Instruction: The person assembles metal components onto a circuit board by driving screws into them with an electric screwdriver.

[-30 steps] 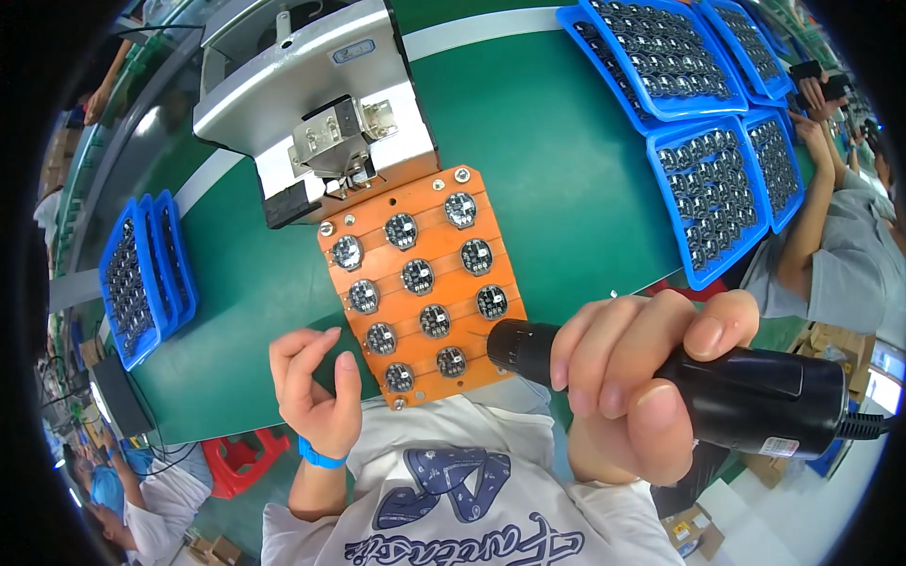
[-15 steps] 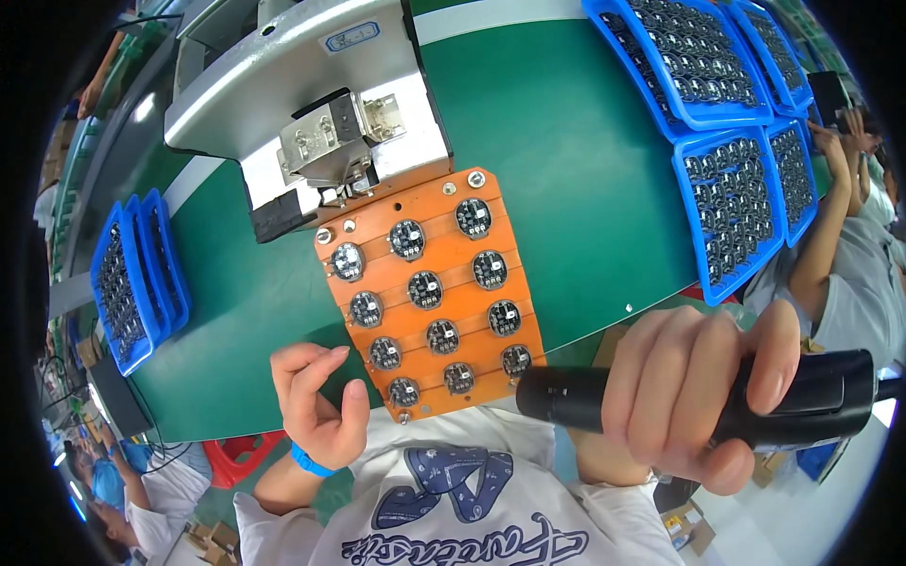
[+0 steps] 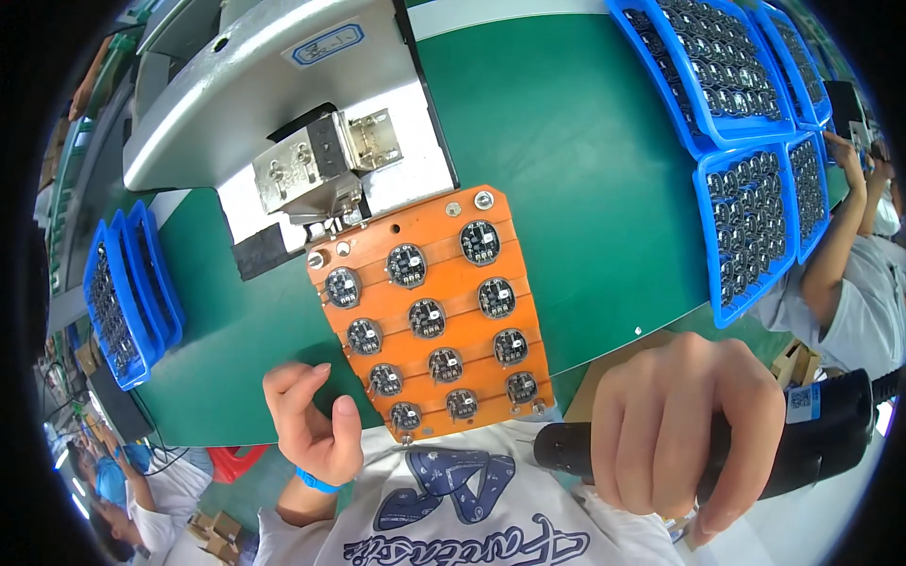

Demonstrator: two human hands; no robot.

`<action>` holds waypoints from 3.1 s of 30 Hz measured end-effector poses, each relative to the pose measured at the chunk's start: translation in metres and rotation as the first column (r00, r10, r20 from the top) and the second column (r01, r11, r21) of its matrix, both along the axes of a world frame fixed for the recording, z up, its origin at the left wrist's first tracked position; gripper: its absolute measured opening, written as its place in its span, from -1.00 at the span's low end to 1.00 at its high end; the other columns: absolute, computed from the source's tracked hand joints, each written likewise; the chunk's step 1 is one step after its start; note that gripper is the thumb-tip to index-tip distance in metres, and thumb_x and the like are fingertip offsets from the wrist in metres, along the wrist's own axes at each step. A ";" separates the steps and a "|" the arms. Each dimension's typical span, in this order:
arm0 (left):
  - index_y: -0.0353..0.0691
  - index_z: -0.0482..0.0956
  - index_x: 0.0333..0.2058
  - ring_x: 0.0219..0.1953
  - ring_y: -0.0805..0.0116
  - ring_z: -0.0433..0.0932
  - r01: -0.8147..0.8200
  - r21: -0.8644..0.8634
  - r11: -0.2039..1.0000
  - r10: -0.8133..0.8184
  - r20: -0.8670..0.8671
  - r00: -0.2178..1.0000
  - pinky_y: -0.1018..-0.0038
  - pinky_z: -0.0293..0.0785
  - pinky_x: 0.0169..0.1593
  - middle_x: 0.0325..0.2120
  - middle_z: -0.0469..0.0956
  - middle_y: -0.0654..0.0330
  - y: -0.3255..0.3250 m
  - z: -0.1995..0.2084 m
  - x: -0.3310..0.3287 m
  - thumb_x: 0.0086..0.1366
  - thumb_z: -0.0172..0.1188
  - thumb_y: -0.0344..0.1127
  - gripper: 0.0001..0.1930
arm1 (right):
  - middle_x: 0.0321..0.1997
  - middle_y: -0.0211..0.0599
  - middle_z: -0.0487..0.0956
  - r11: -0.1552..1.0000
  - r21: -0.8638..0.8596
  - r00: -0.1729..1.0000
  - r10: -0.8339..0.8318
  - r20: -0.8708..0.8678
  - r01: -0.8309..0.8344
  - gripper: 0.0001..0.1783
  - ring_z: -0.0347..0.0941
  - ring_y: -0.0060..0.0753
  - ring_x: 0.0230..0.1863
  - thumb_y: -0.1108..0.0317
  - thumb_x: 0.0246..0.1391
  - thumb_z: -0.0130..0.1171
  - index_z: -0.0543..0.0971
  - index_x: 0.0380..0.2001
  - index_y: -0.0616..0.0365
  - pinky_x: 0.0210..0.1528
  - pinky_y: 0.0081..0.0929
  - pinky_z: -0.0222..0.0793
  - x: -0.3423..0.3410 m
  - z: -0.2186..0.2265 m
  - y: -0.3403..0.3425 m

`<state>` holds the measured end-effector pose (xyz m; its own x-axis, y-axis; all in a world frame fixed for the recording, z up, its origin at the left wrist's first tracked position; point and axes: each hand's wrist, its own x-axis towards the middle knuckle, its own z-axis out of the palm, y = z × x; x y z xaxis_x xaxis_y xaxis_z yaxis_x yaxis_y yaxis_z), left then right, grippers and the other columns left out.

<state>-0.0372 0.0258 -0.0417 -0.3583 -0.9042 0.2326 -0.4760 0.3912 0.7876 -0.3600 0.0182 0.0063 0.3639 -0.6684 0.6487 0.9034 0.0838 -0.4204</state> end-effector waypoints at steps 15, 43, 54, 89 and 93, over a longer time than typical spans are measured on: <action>-0.41 0.24 0.25 0.07 0.18 0.44 -0.043 0.602 0.797 0.323 -0.365 0.873 0.32 0.45 0.08 0.16 0.29 -0.05 0.035 0.031 -0.009 0.21 0.22 -0.51 -0.37 | -0.15 -0.07 0.38 0.705 0.375 0.728 -0.291 -0.620 0.601 -0.35 0.49 -0.33 -0.64 0.60 -0.27 0.44 0.32 -0.08 0.35 -0.62 -0.36 0.51 -0.014 0.017 0.065; -0.21 0.64 -0.26 -0.32 0.22 0.58 0.647 -0.273 0.712 -0.331 0.683 0.651 0.31 0.57 -0.32 -0.36 0.52 0.21 -0.085 0.064 -0.078 0.06 0.34 -0.42 -0.78 | -0.45 -0.23 0.47 0.376 0.133 0.354 -0.613 -0.707 0.917 -0.43 0.39 -0.49 -0.64 0.39 -0.09 0.39 0.32 -0.07 0.30 -0.60 -0.52 0.35 0.012 0.011 0.139; -0.26 0.52 -0.40 -0.29 0.23 0.51 0.747 -0.230 0.624 -0.342 0.779 0.525 0.32 0.55 -0.34 -0.38 0.41 0.17 -0.091 0.069 -0.089 0.06 0.25 -0.44 -0.88 | -0.47 -0.24 0.48 0.375 0.108 0.325 -0.585 -0.743 0.921 -0.41 0.43 -0.48 -0.60 0.43 -0.13 0.44 0.33 -0.06 0.27 -0.57 -0.55 0.36 0.016 0.008 0.136; -0.36 0.57 -0.42 -0.28 0.24 0.57 0.934 -0.190 0.303 -0.290 0.915 0.280 0.40 0.64 -0.40 -0.38 0.46 0.10 -0.109 0.073 -0.094 0.07 0.20 -0.42 -0.87 | -0.45 -0.22 0.50 0.419 0.110 0.359 -0.579 -0.733 0.901 -0.45 0.45 -0.48 -0.58 0.52 -0.14 0.38 0.35 -0.06 0.29 -0.57 -0.55 0.35 0.035 0.002 0.153; -0.33 0.57 -0.30 -0.22 0.19 0.59 0.888 -0.071 0.454 -0.471 0.827 0.307 0.32 0.64 -0.25 -0.30 0.47 0.11 -0.122 0.078 -0.085 0.15 0.16 -0.41 -0.84 | -0.44 -0.21 0.50 0.427 0.098 0.357 -0.583 -0.730 0.899 -0.45 0.45 -0.47 -0.59 0.53 -0.14 0.37 0.35 -0.06 0.29 -0.57 -0.54 0.35 0.033 0.003 0.158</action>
<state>-0.1219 -0.0966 0.0359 -0.9926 -0.0655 -0.1026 -0.0677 0.9975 0.0180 -0.3266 0.1761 0.0096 -0.3061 -0.9459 0.1078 0.2908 -0.2008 -0.9355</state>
